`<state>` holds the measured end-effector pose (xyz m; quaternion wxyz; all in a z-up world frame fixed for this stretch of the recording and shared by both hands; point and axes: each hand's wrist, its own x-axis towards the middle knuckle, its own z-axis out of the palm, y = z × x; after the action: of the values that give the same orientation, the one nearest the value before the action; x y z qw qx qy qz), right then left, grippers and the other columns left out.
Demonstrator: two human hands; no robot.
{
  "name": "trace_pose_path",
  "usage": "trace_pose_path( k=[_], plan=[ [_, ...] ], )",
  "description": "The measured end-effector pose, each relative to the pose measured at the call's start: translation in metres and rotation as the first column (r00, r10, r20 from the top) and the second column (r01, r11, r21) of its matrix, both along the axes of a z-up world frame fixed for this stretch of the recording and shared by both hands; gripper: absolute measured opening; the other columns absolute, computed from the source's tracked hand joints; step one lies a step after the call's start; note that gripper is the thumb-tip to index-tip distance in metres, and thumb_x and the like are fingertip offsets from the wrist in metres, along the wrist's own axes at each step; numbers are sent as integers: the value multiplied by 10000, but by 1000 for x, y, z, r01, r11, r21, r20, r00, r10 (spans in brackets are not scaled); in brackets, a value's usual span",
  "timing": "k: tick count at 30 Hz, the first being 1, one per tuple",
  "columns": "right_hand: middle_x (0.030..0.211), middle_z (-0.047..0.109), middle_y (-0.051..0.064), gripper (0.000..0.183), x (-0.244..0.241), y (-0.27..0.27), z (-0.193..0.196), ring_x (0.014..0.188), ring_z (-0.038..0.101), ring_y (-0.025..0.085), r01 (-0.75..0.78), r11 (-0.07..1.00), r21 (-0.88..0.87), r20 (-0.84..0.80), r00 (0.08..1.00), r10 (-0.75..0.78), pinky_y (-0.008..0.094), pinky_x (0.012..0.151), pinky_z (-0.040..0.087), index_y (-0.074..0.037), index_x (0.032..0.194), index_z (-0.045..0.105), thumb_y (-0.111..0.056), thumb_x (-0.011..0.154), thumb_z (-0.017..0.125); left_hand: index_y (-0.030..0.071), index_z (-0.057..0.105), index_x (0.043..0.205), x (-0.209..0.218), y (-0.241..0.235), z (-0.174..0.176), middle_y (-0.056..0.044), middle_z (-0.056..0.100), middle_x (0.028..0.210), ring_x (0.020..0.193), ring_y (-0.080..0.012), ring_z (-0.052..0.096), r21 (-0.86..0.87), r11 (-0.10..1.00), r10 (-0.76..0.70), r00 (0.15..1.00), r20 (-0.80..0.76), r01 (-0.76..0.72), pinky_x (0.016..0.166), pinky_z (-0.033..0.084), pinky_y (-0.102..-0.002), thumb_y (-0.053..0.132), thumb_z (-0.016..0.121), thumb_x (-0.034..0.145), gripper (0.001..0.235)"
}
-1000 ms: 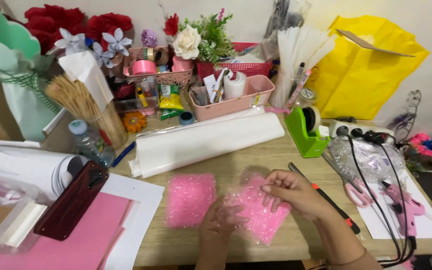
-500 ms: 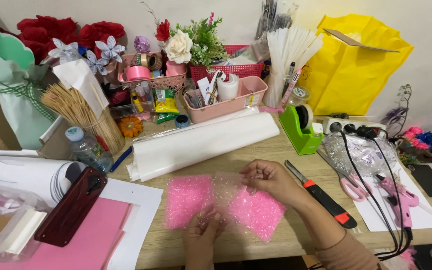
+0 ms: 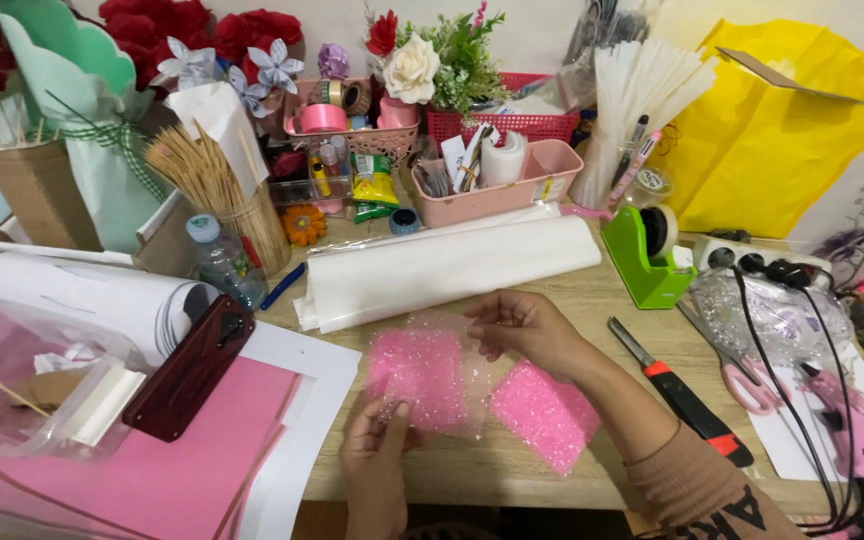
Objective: The person arranges pink bubble wrap sheets on a wooden work table. They repeatedly pick up, unfold, and place the sheets side by side, smoothing them with their hands. The workspace contains craft supplies including scissors, a utility knife, and floral decorations.
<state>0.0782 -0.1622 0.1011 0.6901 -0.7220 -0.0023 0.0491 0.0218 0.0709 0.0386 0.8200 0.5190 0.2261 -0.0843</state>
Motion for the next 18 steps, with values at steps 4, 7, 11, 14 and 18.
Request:
trace_pose_path(
  k=[4,7,11,14,18],
  plan=[
    [810,745,131,233,21,27,6,662,686,186,-65,981,-181,-57,997,56,293,615,610,32,1125,730,-20,898,749,151,791,1269,-1,27,10,-49,648,749,682,-155,538,347,934,-97,995,16,85,647,480,-282,167,796,864,405],
    [841,741,51,199,34,41,-5,737,670,133,-104,931,-349,-140,988,59,263,664,562,-76,1119,741,-121,925,750,316,592,1486,2,36,17,7,728,809,708,-117,590,598,761,-277,960,-51,251,702,523,-270,226,745,887,625],
    [942,770,53,254,43,48,-17,854,713,139,-113,888,-446,-163,986,43,257,759,590,-87,1184,735,-102,930,731,353,453,1543,10,37,-9,23,773,1136,1079,-188,567,766,591,-370,929,-22,254,1104,357,-375,310,745,856,748],
    [977,767,46,257,46,47,-28,900,710,141,-80,866,-493,-165,986,-2,257,788,577,-103,1183,742,-99,926,733,320,474,1517,17,35,-30,82,668,1418,1052,-146,638,853,508,-421,898,124,120,1047,345,-350,307,765,854,725],
    [1046,763,37,277,48,38,-51,981,708,149,-70,831,-552,-63,997,42,275,886,573,-122,1213,736,-110,939,695,260,492,1497,24,33,-38,70,670,1383,1120,-127,667,926,366,-514,849,120,90,1053,311,-402,355,697,905,633]
  ],
)
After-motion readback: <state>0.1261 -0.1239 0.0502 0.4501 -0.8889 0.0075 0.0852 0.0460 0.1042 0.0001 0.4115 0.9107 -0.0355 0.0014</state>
